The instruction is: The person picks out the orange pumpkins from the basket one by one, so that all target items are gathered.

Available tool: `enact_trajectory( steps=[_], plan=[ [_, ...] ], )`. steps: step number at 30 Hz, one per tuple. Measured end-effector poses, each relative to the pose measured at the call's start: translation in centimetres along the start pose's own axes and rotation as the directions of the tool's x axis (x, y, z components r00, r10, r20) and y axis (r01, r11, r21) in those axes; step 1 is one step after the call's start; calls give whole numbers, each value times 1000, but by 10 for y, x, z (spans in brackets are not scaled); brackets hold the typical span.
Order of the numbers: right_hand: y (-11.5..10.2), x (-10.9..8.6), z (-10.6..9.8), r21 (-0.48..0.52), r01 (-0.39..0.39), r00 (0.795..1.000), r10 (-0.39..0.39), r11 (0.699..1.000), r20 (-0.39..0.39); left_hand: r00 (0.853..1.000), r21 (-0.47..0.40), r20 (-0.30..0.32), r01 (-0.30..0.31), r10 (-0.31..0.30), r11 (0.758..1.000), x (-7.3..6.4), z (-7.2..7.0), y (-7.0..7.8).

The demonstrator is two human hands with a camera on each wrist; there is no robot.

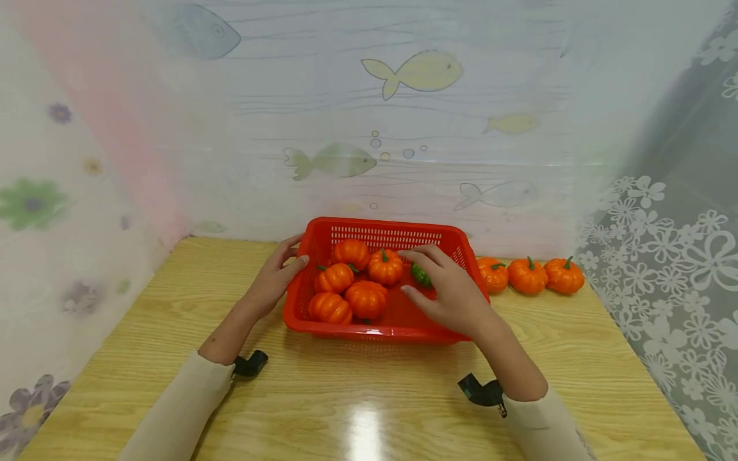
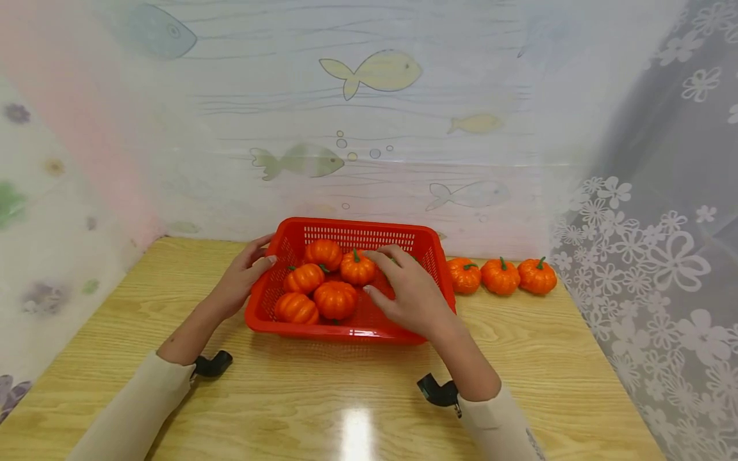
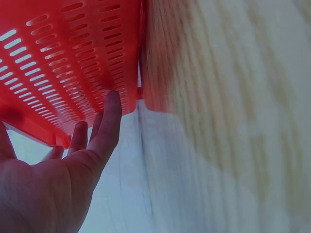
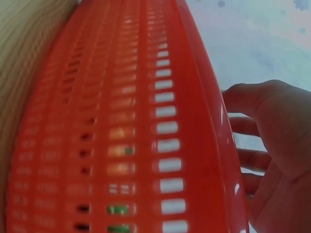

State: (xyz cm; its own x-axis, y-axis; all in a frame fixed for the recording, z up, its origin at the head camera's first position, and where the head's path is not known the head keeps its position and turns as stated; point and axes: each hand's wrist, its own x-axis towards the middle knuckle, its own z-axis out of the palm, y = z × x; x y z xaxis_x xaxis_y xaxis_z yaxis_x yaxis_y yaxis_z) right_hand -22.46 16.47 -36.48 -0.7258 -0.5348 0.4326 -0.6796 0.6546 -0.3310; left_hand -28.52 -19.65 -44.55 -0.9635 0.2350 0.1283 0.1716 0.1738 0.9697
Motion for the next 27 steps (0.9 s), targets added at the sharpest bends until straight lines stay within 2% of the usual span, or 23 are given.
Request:
enact_trajectory(
  steps=[8,14,21,27],
  plan=[
    [-11,13,14,29,11,987,-15,1000,158,1000,-4,3,-6,6,1000,4,-1,-1],
    [-15,24,25,68,12,966,-30,998,258,1000,-4,5,-1,1,1000,5,-1,0],
    [-17,38,41,47,-50,927,29,998,373,1000,-5,5,-4,4,1000,6,-1,-1],
    [-19,43,50,51,-62,910,36,997,413,1000,1,7,4,-4,1000,5,-1,-1]
  ],
)
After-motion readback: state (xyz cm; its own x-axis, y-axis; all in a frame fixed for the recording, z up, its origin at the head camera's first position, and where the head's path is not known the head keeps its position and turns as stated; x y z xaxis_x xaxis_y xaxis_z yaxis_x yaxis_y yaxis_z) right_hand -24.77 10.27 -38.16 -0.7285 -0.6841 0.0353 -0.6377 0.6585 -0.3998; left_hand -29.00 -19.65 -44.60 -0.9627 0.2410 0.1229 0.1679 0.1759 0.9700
